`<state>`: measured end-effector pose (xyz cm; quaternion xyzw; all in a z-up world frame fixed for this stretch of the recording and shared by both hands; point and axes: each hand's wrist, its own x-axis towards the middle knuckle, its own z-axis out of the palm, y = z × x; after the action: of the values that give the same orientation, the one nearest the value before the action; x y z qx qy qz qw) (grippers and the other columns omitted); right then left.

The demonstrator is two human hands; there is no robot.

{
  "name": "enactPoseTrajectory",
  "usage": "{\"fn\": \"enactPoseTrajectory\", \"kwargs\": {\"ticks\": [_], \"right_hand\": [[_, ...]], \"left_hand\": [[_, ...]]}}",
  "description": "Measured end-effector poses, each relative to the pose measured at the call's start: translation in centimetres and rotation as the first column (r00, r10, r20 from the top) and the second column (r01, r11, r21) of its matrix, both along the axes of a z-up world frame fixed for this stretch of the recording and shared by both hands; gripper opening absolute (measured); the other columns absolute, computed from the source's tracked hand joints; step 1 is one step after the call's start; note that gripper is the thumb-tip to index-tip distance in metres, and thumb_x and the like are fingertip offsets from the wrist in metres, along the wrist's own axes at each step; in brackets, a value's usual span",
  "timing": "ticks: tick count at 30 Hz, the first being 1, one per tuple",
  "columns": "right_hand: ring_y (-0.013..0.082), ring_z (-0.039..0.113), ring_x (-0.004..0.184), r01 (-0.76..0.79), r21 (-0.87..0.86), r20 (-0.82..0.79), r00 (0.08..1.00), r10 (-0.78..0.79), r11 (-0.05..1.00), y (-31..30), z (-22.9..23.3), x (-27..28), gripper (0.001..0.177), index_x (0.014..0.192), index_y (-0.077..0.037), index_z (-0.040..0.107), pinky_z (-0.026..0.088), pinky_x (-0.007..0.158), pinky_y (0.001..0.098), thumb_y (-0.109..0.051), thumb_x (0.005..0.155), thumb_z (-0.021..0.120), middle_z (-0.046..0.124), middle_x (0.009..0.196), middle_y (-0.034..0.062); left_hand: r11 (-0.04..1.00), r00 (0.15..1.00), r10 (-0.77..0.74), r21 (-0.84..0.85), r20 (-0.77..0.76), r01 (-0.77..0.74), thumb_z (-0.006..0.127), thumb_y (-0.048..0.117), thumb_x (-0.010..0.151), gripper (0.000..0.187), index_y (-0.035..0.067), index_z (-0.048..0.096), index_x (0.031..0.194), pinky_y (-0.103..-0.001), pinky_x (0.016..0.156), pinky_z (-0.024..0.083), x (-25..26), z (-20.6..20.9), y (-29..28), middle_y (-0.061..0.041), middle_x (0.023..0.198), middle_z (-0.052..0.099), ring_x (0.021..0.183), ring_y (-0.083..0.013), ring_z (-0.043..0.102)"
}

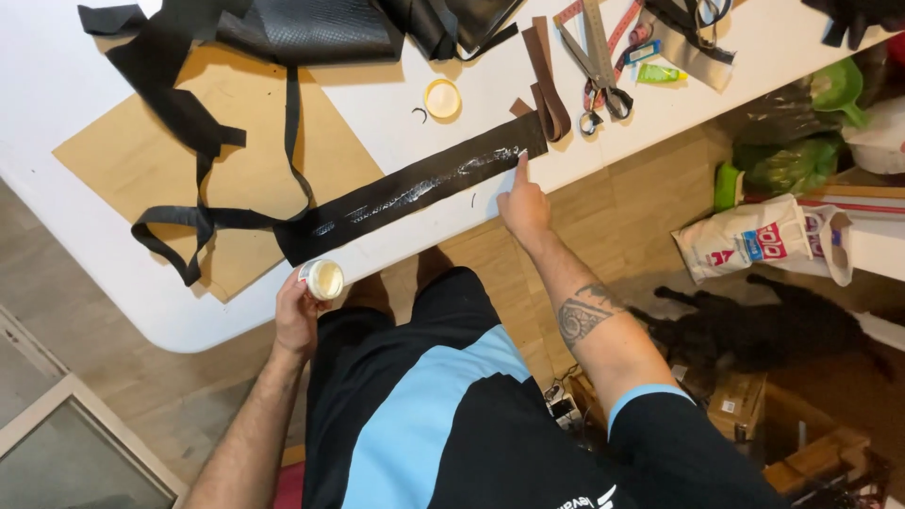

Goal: Applying glue to a leather strip with a finger and then spreading it evenly using a cloth.

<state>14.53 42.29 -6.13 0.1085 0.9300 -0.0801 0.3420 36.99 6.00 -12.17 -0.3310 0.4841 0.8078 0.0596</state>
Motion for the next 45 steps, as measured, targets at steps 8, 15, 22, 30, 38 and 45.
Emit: {"fn": "enactPoseTrajectory", "kwargs": {"ticks": [8,15,22,30,38,45], "right_hand": [[0.0498,0.068,0.111,-0.085,-0.090,0.000,0.996,0.086,0.992,-1.5,3.0,-2.5,0.083,0.166,-0.019,0.012,0.053,0.094,0.0605,-0.019,0.096,0.056,0.070,0.109,0.0318],[0.0487,0.067,0.114,-0.018,-0.098,-0.037,0.999,0.014,0.995,-1.8,3.0,-3.1,0.084,0.167,-0.021,0.015,0.054,0.096,0.0601,-0.025,0.096,0.060,0.069,0.112,0.0324],[0.0406,0.076,0.083,-0.620,0.020,-0.024,0.784,0.621,0.784,-6.4,-1.1,2.2,0.072,0.163,-0.013,0.028,0.060,0.075,0.0548,-0.014,0.095,0.050,0.074,0.081,0.0216],[0.0357,0.077,0.077,-0.801,-0.095,-0.108,0.599,0.793,0.592,-14.2,-3.3,7.6,0.077,0.164,-0.006,0.019,0.062,0.071,0.0523,-0.010,0.094,0.049,0.075,0.080,0.0197],[0.0370,0.077,0.086,-0.666,-0.097,-0.001,0.743,0.669,0.740,-23.3,-0.9,11.6,0.077,0.164,0.002,0.009,0.062,0.078,0.0503,-0.009,0.096,0.044,0.076,0.087,0.0196],[0.0343,0.077,0.074,-0.836,-0.127,-0.091,0.546,0.833,0.534,-25.8,-4.2,15.2,0.082,0.166,-0.012,0.008,0.061,0.064,0.0518,-0.008,0.095,0.048,0.075,0.078,0.0167]], "left_hand": [[0.999,0.999,-0.011,-0.036,0.042,0.013,0.046,0.031,0.093,0.053,0.003,0.062,0.134,-0.025,0.051,0.050,0.3,1.4,1.7,-0.010,0.064,0.061,0.055,-0.0188,0.066],[0.999,0.999,0.011,-0.039,0.039,-0.010,0.047,0.032,0.093,0.052,0.004,0.062,0.134,-0.024,0.050,0.051,2.0,-1.4,2.4,-0.011,0.063,0.062,0.056,-0.0203,0.068],[1.000,1.000,0.016,-0.027,0.018,-0.016,0.046,0.031,0.094,0.050,0.003,0.064,0.131,-0.023,0.050,0.043,3.1,-1.9,2.4,-0.011,0.064,0.062,0.055,-0.0193,0.064],[0.999,0.999,0.036,-0.010,-0.021,-0.036,0.046,0.030,0.095,0.048,0.001,0.064,0.129,-0.024,0.051,0.039,4.4,-2.3,1.0,-0.012,0.061,0.060,0.055,-0.0201,0.062],[0.998,0.998,0.058,-0.009,-0.021,-0.058,0.045,0.032,0.095,0.048,0.004,0.064,0.129,-0.025,0.050,0.037,6.3,-3.2,-2.1,-0.013,0.058,0.059,0.053,-0.0198,0.061],[0.997,0.997,0.076,-0.007,-0.010,-0.076,0.047,0.032,0.094,0.049,0.004,0.064,0.131,-0.026,0.049,0.038,7.2,-2.7,-4.8,-0.015,0.060,0.061,0.052,-0.0212,0.060]]}}
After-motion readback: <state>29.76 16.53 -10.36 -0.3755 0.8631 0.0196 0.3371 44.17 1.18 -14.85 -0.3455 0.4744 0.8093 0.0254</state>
